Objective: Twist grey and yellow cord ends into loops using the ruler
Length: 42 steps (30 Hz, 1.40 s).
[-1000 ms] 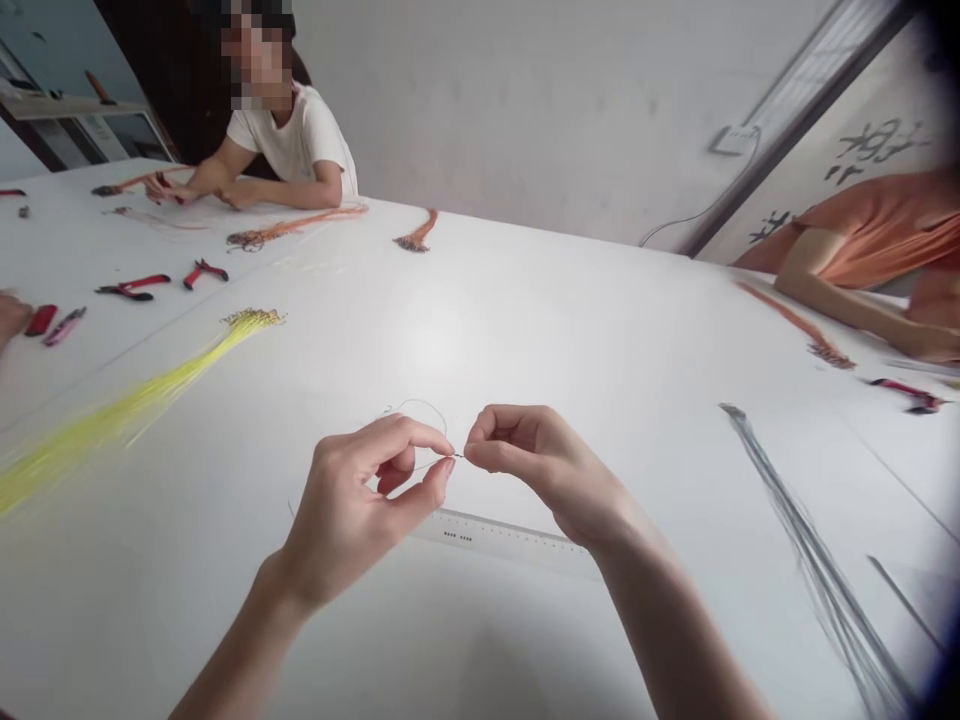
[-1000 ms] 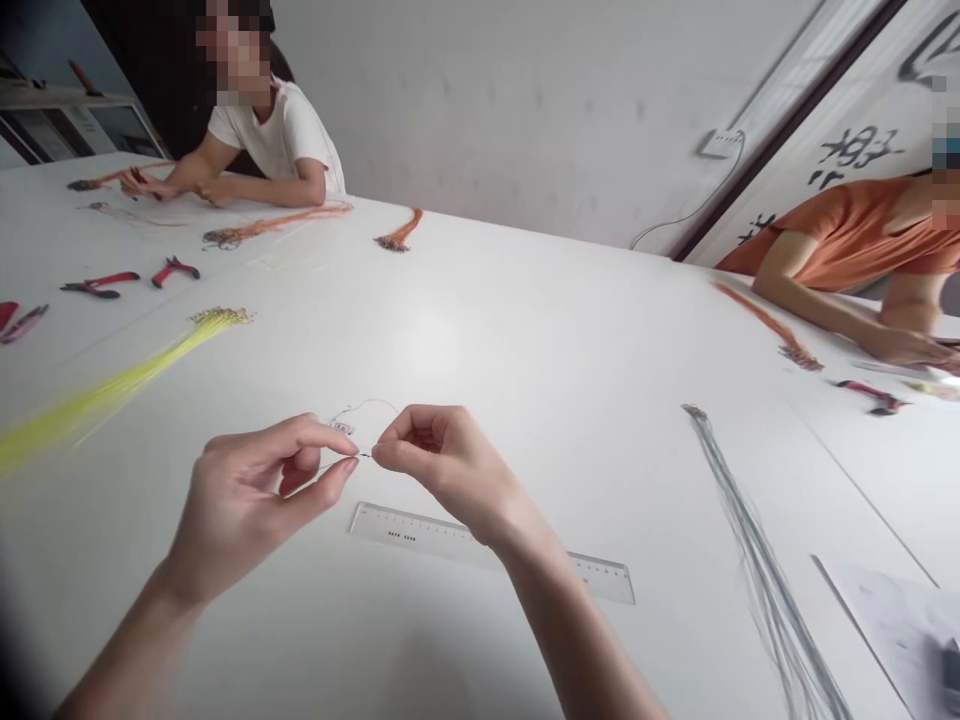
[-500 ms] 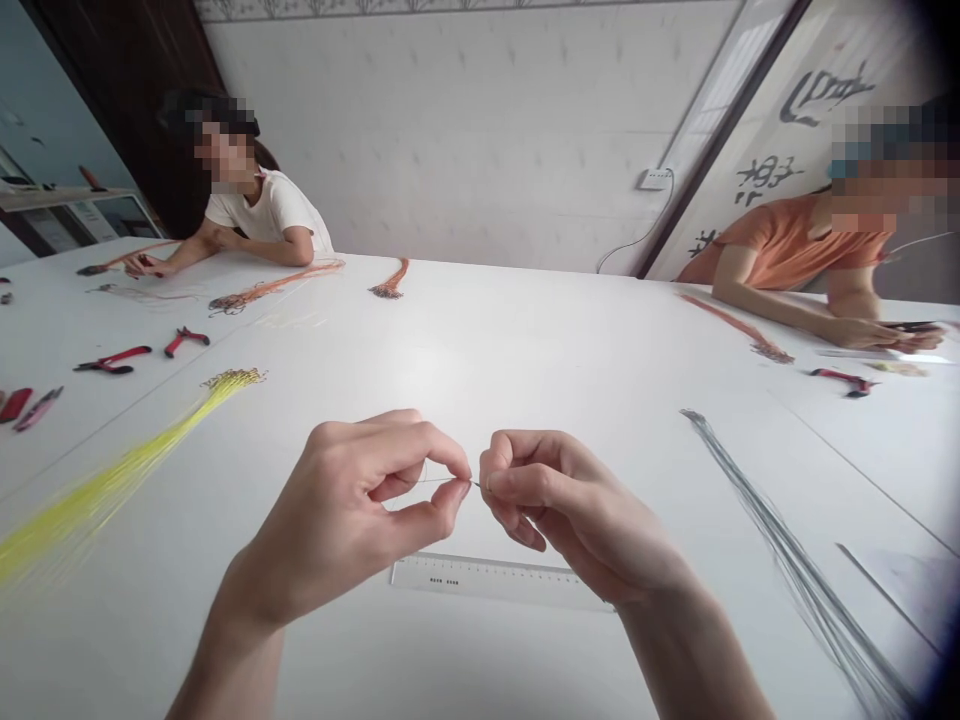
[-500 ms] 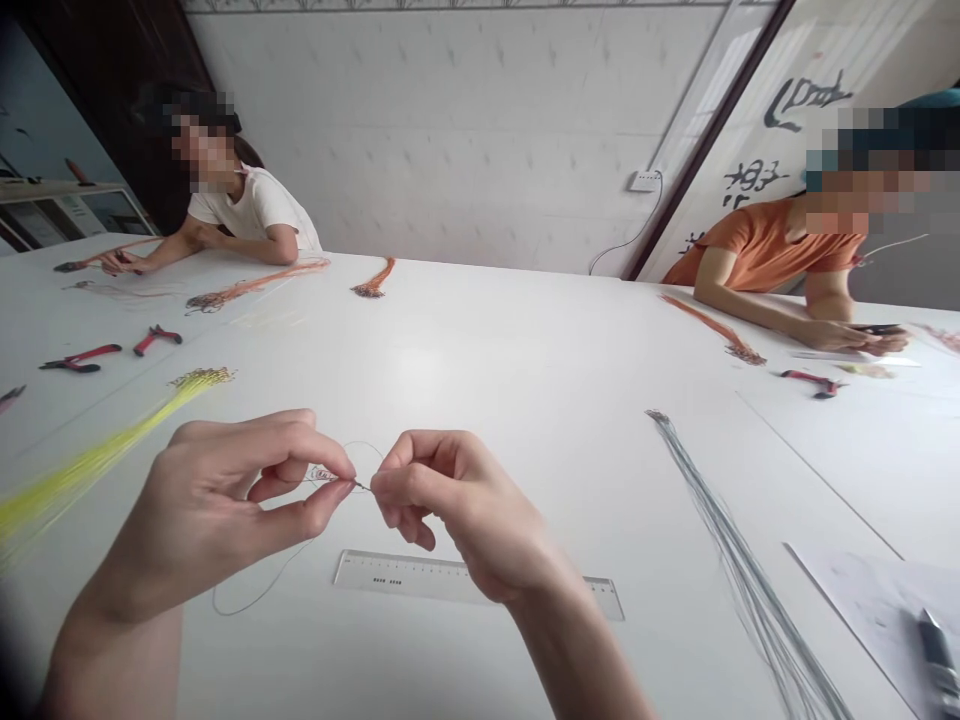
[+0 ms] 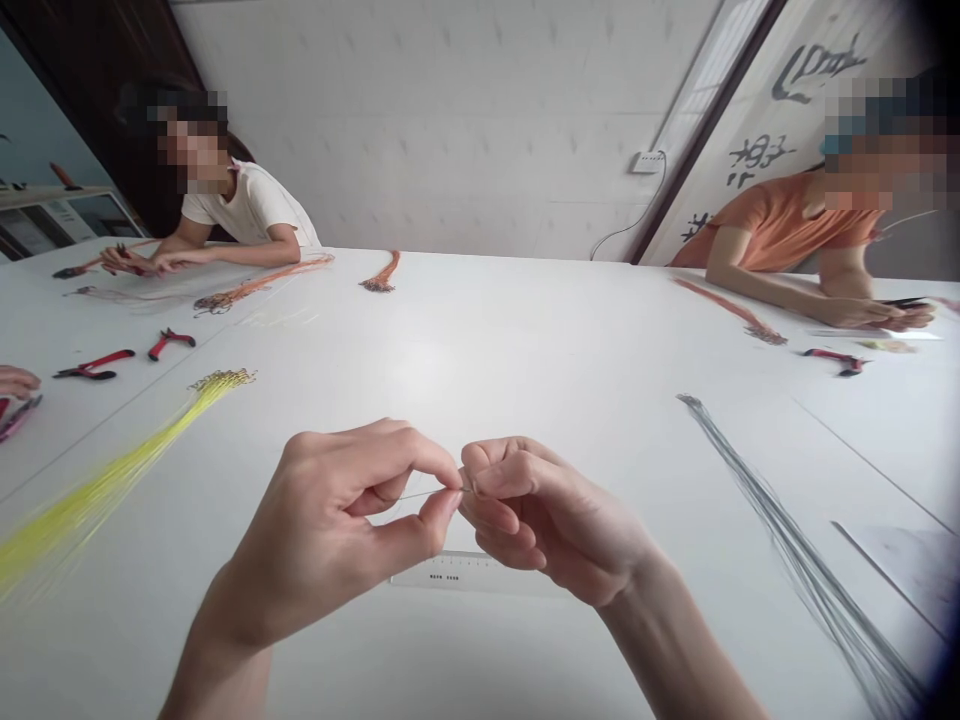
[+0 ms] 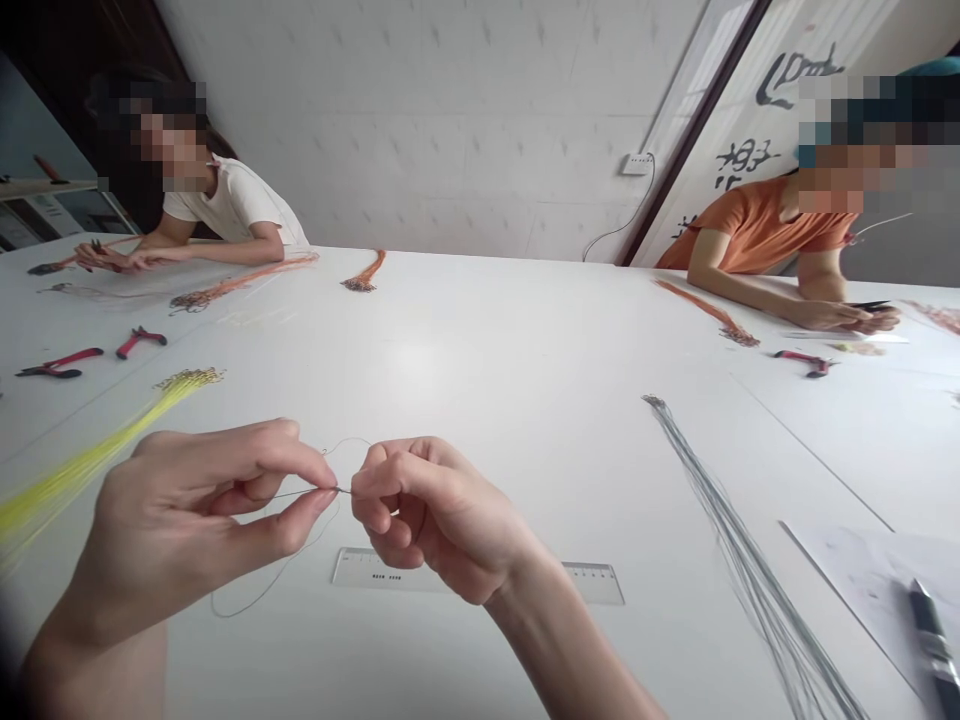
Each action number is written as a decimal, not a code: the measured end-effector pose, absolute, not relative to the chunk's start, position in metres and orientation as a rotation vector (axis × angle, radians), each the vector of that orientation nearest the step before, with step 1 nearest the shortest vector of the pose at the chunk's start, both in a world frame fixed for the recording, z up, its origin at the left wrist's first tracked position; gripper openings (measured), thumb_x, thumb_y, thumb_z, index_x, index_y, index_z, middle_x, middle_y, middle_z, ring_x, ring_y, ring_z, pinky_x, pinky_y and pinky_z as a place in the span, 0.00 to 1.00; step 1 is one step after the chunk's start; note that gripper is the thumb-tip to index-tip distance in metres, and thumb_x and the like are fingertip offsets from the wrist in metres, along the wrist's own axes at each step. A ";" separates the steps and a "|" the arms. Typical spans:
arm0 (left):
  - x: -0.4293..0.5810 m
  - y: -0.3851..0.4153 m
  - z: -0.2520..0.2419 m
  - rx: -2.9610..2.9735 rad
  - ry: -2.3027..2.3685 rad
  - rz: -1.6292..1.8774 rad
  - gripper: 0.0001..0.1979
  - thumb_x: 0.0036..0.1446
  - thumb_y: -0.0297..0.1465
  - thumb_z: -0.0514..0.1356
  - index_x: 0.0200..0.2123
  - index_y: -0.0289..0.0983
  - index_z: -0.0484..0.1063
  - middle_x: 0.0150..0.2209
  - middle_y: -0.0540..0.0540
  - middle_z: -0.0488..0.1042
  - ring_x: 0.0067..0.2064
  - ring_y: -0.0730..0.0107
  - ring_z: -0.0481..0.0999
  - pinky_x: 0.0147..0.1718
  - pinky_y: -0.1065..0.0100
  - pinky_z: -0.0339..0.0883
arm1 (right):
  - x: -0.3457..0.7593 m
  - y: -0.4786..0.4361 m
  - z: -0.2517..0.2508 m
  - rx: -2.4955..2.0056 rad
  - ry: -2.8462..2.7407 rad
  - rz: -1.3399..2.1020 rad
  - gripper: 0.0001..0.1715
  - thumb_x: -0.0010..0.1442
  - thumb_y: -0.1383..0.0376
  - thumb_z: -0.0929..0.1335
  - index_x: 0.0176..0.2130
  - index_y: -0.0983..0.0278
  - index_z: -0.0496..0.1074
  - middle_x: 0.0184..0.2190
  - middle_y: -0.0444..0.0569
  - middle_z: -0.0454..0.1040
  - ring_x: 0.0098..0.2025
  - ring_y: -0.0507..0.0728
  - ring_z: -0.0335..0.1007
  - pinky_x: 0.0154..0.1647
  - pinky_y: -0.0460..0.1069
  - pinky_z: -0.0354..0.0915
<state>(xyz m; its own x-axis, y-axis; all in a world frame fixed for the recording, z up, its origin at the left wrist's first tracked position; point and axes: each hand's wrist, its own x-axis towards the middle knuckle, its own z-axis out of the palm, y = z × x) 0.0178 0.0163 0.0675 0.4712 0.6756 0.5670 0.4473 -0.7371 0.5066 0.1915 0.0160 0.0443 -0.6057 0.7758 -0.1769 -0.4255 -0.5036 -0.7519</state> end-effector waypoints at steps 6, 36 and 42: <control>0.019 0.016 0.070 2.434 0.959 1.124 0.09 0.50 0.21 0.59 0.28 0.43 0.68 0.18 0.57 0.55 0.18 0.80 0.51 0.15 0.75 0.47 | 0.192 0.016 0.044 -0.607 -0.853 2.187 0.12 0.49 0.72 0.62 0.17 0.68 0.59 0.14 0.39 0.59 0.12 0.41 0.47 0.12 0.39 0.43; 0.018 0.014 0.071 2.458 0.955 1.138 0.08 0.50 0.22 0.59 0.27 0.43 0.69 0.18 0.57 0.54 0.18 0.80 0.50 0.14 0.75 0.47 | 0.191 0.016 0.044 -0.564 -0.784 2.206 0.12 0.47 0.72 0.64 0.16 0.68 0.60 0.13 0.39 0.57 0.13 0.41 0.44 0.11 0.36 0.46; 0.018 0.015 0.071 2.467 0.949 1.138 0.09 0.51 0.22 0.59 0.28 0.44 0.68 0.18 0.57 0.53 0.18 0.80 0.49 0.14 0.75 0.47 | 0.192 0.016 0.044 -0.539 -0.767 2.224 0.13 0.48 0.72 0.64 0.16 0.68 0.59 0.13 0.39 0.57 0.13 0.41 0.44 0.10 0.36 0.46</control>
<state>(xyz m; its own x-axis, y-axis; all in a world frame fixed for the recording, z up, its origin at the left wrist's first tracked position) 0.0183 0.0147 0.0708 0.4791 0.6587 0.5802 0.4525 -0.7517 0.4797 0.1915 0.0164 0.0438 -0.6591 0.7372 -0.1483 -0.4893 -0.5702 -0.6599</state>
